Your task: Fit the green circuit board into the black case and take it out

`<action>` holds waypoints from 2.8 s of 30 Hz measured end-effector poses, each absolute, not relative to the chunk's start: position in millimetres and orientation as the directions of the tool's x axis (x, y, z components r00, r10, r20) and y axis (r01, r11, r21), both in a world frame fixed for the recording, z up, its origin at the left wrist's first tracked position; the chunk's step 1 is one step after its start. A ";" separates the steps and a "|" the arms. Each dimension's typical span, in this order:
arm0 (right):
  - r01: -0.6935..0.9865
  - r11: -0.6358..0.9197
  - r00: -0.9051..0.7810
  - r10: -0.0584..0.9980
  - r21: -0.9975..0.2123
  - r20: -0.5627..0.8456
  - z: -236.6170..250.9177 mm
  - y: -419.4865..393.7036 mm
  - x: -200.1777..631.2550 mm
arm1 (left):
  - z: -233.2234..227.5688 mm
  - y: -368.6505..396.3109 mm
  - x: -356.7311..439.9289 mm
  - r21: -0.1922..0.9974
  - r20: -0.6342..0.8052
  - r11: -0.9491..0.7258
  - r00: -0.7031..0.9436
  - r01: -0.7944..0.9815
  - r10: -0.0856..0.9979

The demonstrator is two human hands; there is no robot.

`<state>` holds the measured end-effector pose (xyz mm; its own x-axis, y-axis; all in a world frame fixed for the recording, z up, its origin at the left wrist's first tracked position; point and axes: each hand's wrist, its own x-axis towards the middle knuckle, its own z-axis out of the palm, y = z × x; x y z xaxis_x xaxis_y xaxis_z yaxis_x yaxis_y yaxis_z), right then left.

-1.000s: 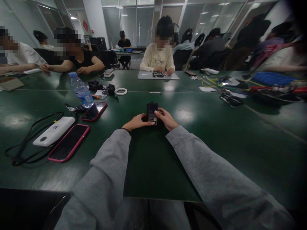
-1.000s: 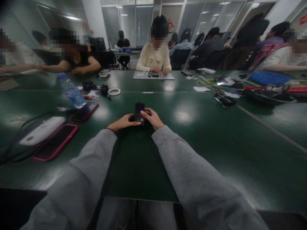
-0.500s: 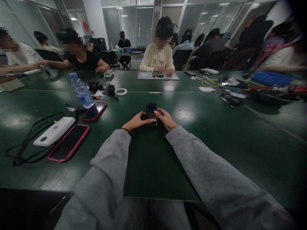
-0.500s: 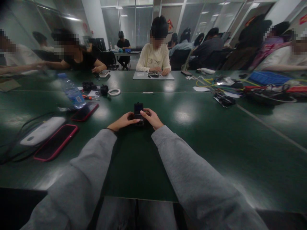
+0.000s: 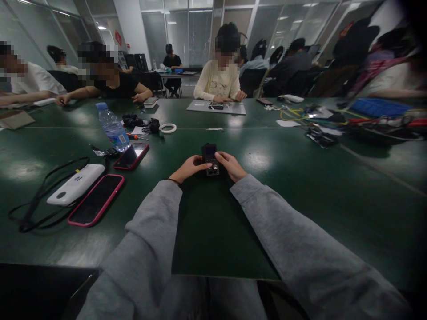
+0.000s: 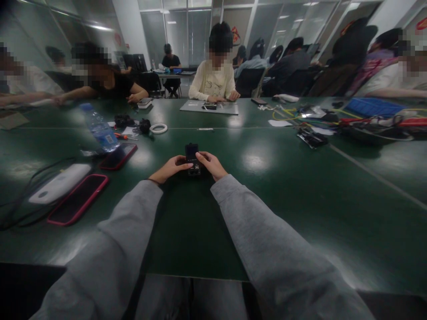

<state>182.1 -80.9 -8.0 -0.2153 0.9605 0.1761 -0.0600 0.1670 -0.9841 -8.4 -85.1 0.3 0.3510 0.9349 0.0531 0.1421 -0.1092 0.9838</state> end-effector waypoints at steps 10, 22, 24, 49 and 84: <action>-0.066 0.161 -0.245 0.954 -0.985 0.172 -10.8 -78.3 184.3 | 2.0 -86.9 -9.7 0.987 0.058 -0.107 0.360 0.116 0.931; -0.049 0.141 -0.236 0.960 -0.989 0.149 -7.5 -80.6 183.1 | 6.6 -90.7 -8.9 0.995 0.038 -0.070 0.373 0.074 0.927; -0.065 0.136 -0.238 0.960 -0.989 0.148 -8.0 -80.2 183.4 | 6.6 -90.6 -9.0 0.996 0.034 -0.063 0.381 0.063 0.924; -0.148 0.106 -0.240 0.961 -0.983 0.140 -8.4 -79.4 184.5 | 1.2 -85.4 -11.3 0.994 0.040 -0.075 0.381 0.078 0.924; -0.081 0.131 -0.409 0.900 -0.988 0.153 -6.2 -77.7 191.1 | -1.4 -84.1 -9.6 0.998 0.051 -0.064 0.341 0.026 0.939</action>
<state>191.1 -77.7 -6.2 -0.4090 0.8996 0.1529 -0.0812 0.1310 -0.9881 -9.6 -84.1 -1.4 0.3408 0.9387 0.0512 0.0264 -0.0640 0.9976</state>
